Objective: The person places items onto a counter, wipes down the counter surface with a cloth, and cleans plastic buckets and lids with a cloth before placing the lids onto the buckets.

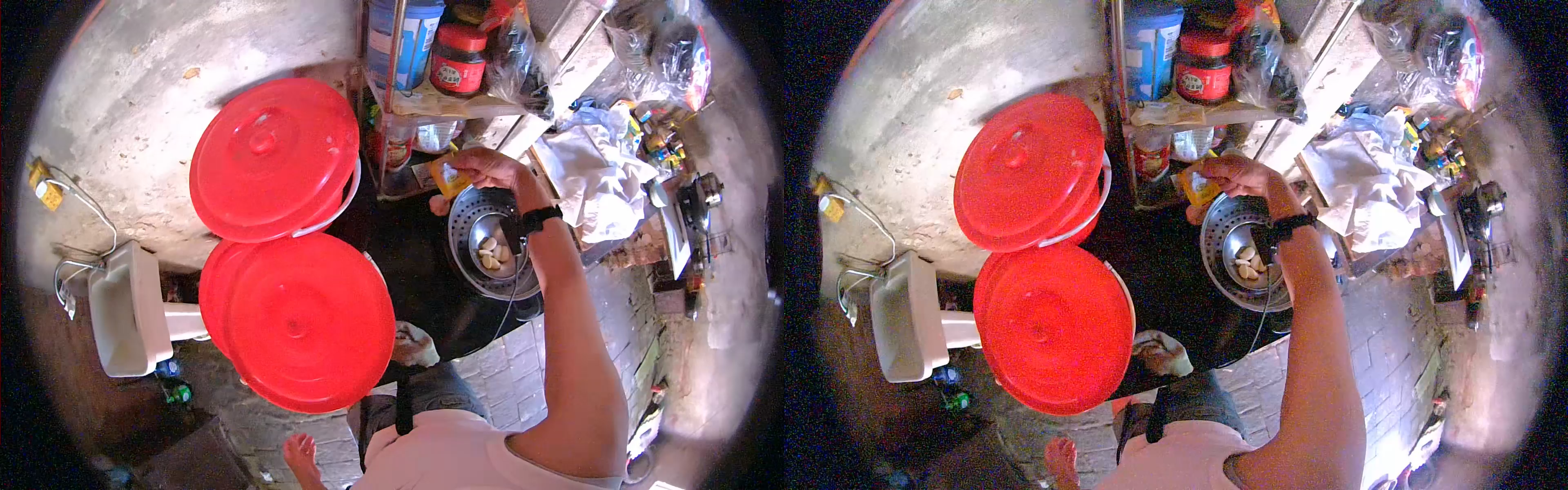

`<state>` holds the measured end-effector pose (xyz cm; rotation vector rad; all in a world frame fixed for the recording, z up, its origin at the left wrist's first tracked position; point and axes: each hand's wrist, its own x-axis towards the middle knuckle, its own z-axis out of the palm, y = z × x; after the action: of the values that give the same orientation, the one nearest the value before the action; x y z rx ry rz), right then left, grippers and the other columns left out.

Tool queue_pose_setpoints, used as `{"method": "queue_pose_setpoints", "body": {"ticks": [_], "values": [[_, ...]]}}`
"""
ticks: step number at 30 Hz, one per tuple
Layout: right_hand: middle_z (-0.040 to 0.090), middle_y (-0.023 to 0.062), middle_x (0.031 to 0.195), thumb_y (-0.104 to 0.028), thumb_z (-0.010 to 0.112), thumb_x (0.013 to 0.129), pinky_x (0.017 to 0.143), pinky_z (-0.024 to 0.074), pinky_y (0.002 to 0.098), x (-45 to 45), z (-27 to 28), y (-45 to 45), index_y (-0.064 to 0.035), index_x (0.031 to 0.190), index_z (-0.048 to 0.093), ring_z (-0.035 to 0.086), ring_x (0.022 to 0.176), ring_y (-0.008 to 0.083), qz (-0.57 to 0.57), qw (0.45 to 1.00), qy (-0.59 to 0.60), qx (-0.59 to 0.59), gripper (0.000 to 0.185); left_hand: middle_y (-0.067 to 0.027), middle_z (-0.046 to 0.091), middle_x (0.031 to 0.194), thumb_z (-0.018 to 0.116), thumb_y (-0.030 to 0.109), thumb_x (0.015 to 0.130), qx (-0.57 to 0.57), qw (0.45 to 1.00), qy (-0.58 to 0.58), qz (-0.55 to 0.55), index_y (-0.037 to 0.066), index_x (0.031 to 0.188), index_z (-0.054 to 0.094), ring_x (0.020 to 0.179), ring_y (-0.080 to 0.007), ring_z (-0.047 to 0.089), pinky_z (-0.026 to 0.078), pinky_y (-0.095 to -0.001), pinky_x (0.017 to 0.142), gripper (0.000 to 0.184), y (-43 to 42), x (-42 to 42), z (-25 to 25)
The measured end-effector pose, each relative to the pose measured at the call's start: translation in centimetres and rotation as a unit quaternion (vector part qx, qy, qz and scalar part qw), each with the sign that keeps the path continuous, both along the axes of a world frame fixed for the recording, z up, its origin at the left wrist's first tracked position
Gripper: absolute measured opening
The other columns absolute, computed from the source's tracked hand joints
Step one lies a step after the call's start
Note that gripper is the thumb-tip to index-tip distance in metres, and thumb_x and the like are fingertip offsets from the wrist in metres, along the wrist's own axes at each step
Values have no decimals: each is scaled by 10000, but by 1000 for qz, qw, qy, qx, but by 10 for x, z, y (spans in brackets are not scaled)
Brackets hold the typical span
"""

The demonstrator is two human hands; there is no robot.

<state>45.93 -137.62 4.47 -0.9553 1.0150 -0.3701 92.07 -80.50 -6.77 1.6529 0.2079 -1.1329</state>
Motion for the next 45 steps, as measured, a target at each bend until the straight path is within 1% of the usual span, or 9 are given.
{"method": "queue_pose_setpoints", "body": {"ticks": [8, 11, 24, 26, 30, 32, 35, 42, 45], "values": [[530, -81, 676, -331, 599, 822, 426, 279, 172, 5, 5, 22, -124, 998, 611, 396, 503, 20, 23, 996, -25, -87, 272, -76, 561, 916, 511, 293, 849, 51, 998, -39, -23, 89, 1004, 488, 751, -207, 573, 478, -286, 625, 257, -11, -3, 5], [512, -68, 641, -305, 574, 844, 407, 267, 175, 18, 19, 29, -98, 979, 605, 384, 481, 21, 10, 992, 43, -115, 249, -70, 564, 915, 509, 294, 850, 56, 997, -40, -27, 94, 1006, 488, 760, -204, 576, 476, -284, 624, 255, -10, 0, 3], [503, -26, 634, -290, 537, 873, 383, 270, 162, 28, 2, 20, -54, 913, 574, 370, 455, 20, 18, 982, -3, -187, 242, -63, 583, 875, 546, 303, 827, 56, 997, -53, 3, 107, 965, 520, 744, -214, 581, 499, -315, 619, 242, -5, -12, 17], [497, -37, 613, -279, 530, 878, 402, 258, 185, 31, 8, 20, -83, 768, 575, 351, 457, 25, 31, 984, 30, -171, 230, -63, 573, 904, 526, 326, 844, 57, 997, -51, -12, 108, 991, 508, 769, -213, 583, 485, -305, 641, 263, -1, -10, 16], [495, -33, 616, -264, 523, 880, 400, 257, 185, 31, 5, 18, -71, 761, 572, 352, 459, 26, 21, 982, 46, -181, 231, -59, 568, 924, 519, 338, 856, 52, 997, -59, -28, 111, 1006, 502, 795, -206, 586, 474, -291, 657, 273, 0, -14, 19], [540, -30, 688, -274, 529, 876, 387, 284, 171, 28, -1, 12, -54, 908, 572, 411, 487, 27, 62, 981, 8, -182, 226, -57, 568, 920, 524, 331, 852, 47, 997, -57, -27, 113, 1001, 504, 793, -205, 587, 475, -291, 657, 264, 1, -13, 18], [498, -29, 645, -273, 517, 883, 399, 257, 181, 39, 7, 21, -69, 790, 567, 350, 458, 26, -12, 987, 14, -158, 230, -56, 570, 917, 532, 322, 847, 43, 997, -56, -24, 117, 998, 505, 788, -204, 589, 477, -288, 652, 257, 2, -13, 16], [496, -39, 657, -293, 526, 877, 395, 249, 177, 35, 1, 10, -83, 811, 557, 346, 467, 21, 40, 981, 30, -187, 222, -68, 577, 913, 538, 317, 842, 50, 997, -56, -11, 110, 1001, 495, 783, -214, 596, 491, -282, 626, 264, -2, -17, 24], [609, -3, 822, -233, 536, 861, 415, 349, 180, 34, -11, 0, -69, 998, 578, 520, 564, 65, 68, 981, 36, -176, 218, -74, 577, 911, 536, 315, 841, 38, 998, -56, -14, 103, 988, 495, 784, -220, 597, 496, -287, 623, 261, 0, -18, 24]]}}
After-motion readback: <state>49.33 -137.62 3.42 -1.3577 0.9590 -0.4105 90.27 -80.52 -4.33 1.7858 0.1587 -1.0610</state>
